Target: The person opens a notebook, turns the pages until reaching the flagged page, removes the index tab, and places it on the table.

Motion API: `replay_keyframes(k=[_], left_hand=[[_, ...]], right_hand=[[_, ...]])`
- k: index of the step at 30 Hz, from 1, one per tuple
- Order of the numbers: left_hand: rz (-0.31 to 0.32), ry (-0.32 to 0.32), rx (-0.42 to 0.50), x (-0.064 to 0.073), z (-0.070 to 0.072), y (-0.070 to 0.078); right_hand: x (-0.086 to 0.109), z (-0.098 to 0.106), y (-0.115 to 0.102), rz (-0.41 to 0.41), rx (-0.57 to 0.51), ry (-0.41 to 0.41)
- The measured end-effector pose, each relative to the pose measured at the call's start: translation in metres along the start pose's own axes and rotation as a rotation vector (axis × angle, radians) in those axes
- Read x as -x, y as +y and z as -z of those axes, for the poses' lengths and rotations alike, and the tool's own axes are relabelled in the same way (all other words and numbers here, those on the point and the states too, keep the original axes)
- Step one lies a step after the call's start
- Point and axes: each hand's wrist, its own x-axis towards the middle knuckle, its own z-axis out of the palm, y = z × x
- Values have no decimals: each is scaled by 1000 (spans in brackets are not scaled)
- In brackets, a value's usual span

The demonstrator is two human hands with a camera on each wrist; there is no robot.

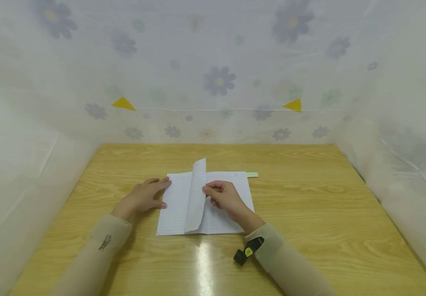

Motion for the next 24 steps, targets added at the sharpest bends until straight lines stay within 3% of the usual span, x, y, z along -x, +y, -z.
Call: replay_keyframes(k=[16,24], left_hand=[[0,2,6,1,0,-2],[-4,2,9,1,2,-1]], right_hand=[[0,-12,10,12,62,-61],[1,-16,13,86,166,-4]])
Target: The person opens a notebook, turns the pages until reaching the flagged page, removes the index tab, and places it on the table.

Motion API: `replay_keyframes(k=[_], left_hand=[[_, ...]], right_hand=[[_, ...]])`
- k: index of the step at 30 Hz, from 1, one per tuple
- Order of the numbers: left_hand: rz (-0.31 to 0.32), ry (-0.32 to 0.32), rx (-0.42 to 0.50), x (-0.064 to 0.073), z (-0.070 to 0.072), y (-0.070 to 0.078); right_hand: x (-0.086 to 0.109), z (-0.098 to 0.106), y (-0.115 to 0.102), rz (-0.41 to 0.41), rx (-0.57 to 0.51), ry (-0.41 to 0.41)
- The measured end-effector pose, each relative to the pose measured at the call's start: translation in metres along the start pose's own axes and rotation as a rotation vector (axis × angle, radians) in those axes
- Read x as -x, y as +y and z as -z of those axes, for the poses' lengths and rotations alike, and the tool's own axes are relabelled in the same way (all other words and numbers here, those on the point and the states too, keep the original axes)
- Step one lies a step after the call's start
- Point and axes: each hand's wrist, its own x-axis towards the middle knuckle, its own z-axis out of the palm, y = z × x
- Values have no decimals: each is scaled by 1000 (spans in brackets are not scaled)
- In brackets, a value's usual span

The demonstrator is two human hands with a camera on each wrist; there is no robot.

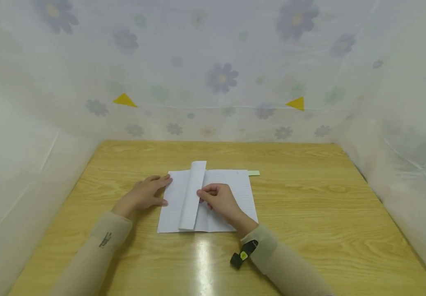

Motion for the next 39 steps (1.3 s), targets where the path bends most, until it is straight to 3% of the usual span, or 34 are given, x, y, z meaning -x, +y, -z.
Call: replay_keyframes(k=[10,16,27,33,39], left_hand=[[0,-2,5,0,-3,-3],[0,1,3,-1,-3,-5],[-56,49,31,1,-3,-7],[-58,53,71,0,-4,-12],[-121,69,135,-1,-2,-14]], right_hand=[[0,-5,3,18,17,46],[2,-6,2,13,34,25],[3,-8,4,37,62,-33],[4,-8,3,-7,77,-69],[4,-9,3,-23,112,-69]])
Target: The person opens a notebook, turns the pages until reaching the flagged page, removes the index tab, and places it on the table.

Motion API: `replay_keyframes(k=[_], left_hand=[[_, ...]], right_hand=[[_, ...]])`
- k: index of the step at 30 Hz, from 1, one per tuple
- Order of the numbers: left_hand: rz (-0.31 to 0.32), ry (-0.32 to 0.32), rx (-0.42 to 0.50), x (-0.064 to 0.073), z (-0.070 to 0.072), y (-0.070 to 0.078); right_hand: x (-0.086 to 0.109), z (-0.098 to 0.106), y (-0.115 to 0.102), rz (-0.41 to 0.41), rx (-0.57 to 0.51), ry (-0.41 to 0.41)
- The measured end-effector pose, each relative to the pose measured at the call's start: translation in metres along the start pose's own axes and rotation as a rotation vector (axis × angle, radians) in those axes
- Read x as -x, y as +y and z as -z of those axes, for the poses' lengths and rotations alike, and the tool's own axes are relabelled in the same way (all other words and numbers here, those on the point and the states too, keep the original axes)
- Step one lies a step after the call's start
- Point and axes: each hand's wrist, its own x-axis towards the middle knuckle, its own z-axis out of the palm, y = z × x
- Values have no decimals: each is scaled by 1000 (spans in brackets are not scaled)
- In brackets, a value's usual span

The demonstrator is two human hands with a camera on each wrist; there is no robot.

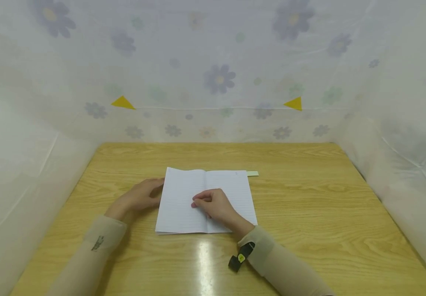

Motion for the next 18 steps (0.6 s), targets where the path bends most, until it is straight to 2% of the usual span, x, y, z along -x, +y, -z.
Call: replay_keyframes(k=[3,5,12,18], left_hand=[[-31,4,61,0,1,0],[-24,1,91,0,2,0],[75,-3,133,4,6,1],[84,19,199,8,8,1]], right_hand=[[0,0,0,-5,16,0],[0,0,0,-10,24,0],[1,0,0,-10,31,-3],[2,0,-2,-14,35,-2]])
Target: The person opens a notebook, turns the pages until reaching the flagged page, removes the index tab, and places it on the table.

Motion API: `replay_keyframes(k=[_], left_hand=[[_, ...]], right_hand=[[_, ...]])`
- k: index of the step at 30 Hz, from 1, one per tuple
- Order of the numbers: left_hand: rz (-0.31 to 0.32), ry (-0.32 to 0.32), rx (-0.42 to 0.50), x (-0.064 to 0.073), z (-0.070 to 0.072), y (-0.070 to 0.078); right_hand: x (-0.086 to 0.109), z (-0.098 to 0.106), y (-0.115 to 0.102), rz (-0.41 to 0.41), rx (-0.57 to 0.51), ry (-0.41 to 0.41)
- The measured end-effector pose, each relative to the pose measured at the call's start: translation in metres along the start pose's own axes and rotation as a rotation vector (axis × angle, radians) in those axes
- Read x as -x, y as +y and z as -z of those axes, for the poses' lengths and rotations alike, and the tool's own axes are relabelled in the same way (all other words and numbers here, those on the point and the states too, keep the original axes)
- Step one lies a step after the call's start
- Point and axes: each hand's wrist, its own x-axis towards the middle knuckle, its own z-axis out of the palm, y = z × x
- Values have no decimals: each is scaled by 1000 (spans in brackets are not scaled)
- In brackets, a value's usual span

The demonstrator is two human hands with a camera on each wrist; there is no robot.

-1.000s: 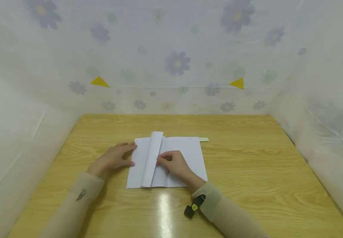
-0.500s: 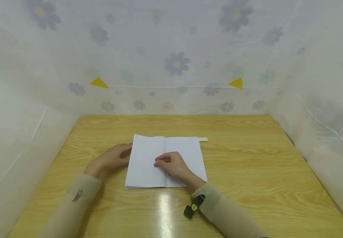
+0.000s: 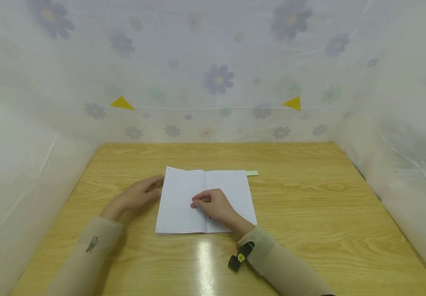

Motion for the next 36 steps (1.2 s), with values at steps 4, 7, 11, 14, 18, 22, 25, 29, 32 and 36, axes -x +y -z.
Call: replay_keyframes(k=[4,7,11,14,18,22,25,29,32,36], left_hand=[[-4,5,33,0,0,2],[-25,8,13,-2,-2,4],[-42,-14,-54,-6,-5,5],[-53,-31,-87,-8,-7,4],[-93,-39,-138,-9,-9,1],[-101,-48,-173,-10,-9,1],[-82,-55,-187,-9,-8,1],[-55,-58,-206,-8,-9,1],[-46,-59,-213,-8,-9,1],[-50,-61,-213,-7,-10,1]], right_hand=[[0,0,0,0,-7,-2],[0,0,0,-1,2,-3],[0,0,1,11,11,-4],[1,0,0,11,10,-9],[1,-1,0,5,-1,-10],[1,0,0,6,-15,-14],[1,1,1,7,-25,-27],[2,6,0,32,-20,-37],[3,13,-1,57,-18,-30],[5,24,-2,59,-28,-10]])
